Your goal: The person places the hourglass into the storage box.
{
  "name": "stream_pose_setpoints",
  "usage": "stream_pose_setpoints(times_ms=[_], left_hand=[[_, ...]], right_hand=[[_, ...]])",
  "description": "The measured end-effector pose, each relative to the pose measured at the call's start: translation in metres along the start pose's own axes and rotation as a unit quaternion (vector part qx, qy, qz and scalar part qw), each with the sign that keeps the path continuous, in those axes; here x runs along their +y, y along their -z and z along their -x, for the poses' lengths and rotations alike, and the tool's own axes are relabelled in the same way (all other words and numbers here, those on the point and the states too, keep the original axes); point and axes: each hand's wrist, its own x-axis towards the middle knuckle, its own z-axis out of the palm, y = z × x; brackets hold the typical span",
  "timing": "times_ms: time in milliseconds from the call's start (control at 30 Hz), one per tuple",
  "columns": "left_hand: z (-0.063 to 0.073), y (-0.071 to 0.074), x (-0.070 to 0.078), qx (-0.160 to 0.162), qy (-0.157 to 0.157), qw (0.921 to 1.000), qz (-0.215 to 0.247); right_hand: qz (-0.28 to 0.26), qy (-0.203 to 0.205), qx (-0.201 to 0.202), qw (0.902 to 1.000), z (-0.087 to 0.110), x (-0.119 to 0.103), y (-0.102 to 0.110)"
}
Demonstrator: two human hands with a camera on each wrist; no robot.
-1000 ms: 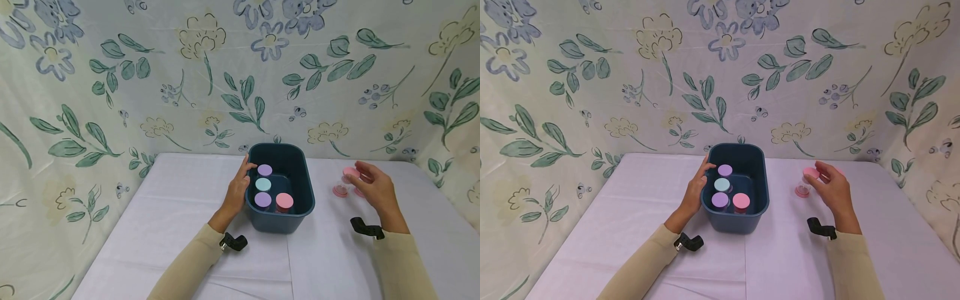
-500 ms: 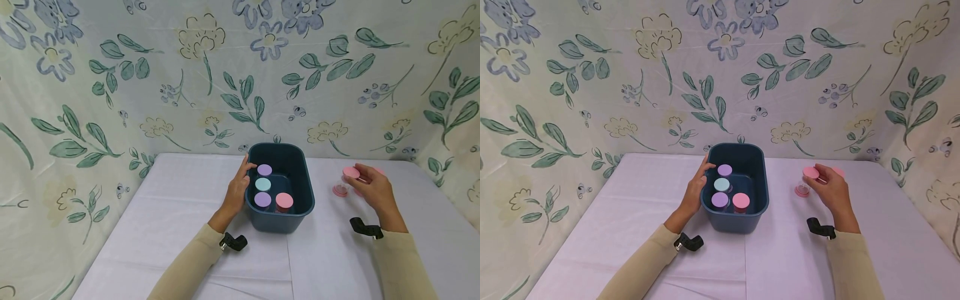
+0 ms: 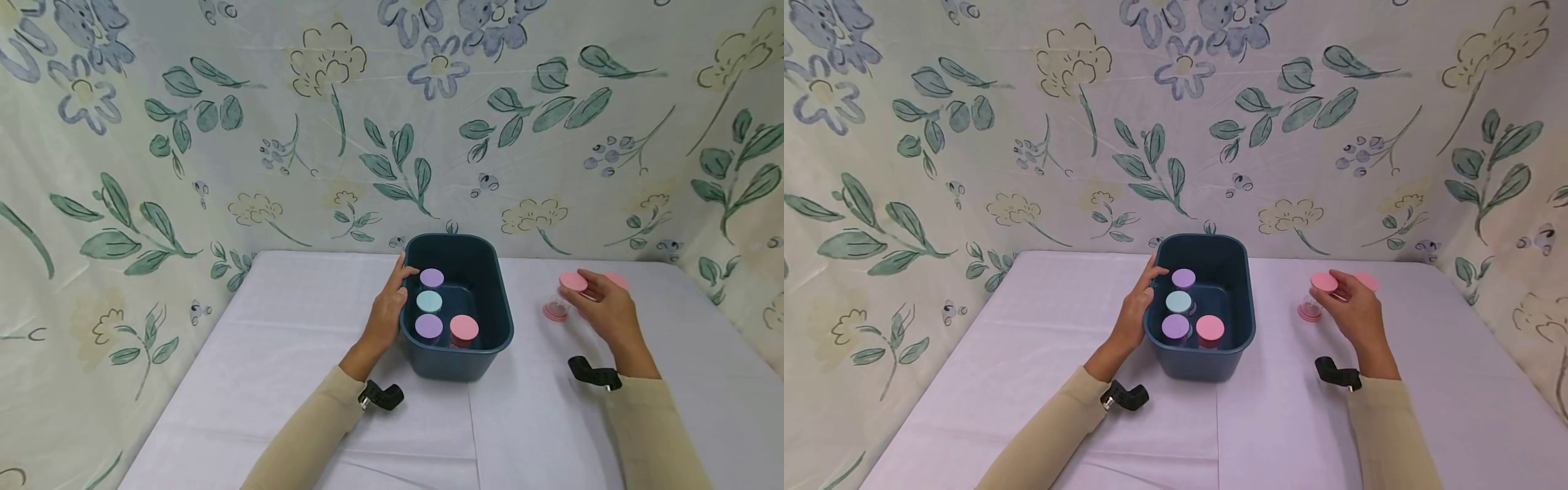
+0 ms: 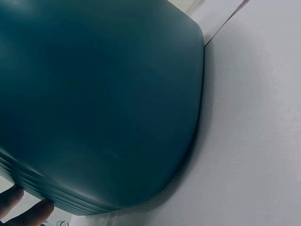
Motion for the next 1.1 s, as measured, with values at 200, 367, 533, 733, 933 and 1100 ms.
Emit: stream_pose_setpoints(times_ms=[200,367,533,733,933,1100], left_hand=[[-0.0001,-0.0006,-0.0003,0.001,-0.003,1.0000,-0.001],[-0.0003,-0.0004,0.0001,0.001,-0.003,1.0000,0.000],[0.0000,-0.0004,-0.0007,0.001,-0.003,1.0000,0.004],[0.0002,-0.0007,-0.0015,0.001,-0.004,1.0000,0.007],[-0.0001,-0.0008,-0.0017,0.004,-0.007,1.0000,0.000],[-0.0001,-0.0011,-0.0014,0.005,-0.008,0.9999,-0.001]], right_hand=[[0.001,-0.015,0.002,0.9999,-0.0010,0.0019,-0.0014],[0.003,-0.017,0.007,0.9998,-0.0009,0.0019,-0.0018],[0.005,-0.013,0.015,0.9998,0.0001,0.0013,-0.0026],[0.001,-0.018,0.018,0.9997,0.0006,0.0006,-0.0036],[-0.004,-0.018,0.019,0.9996,0.0008,-0.0015,-0.0027],[-0.009,-0.012,0.021,0.9997,0.0028,-0.0063,-0.0004]])
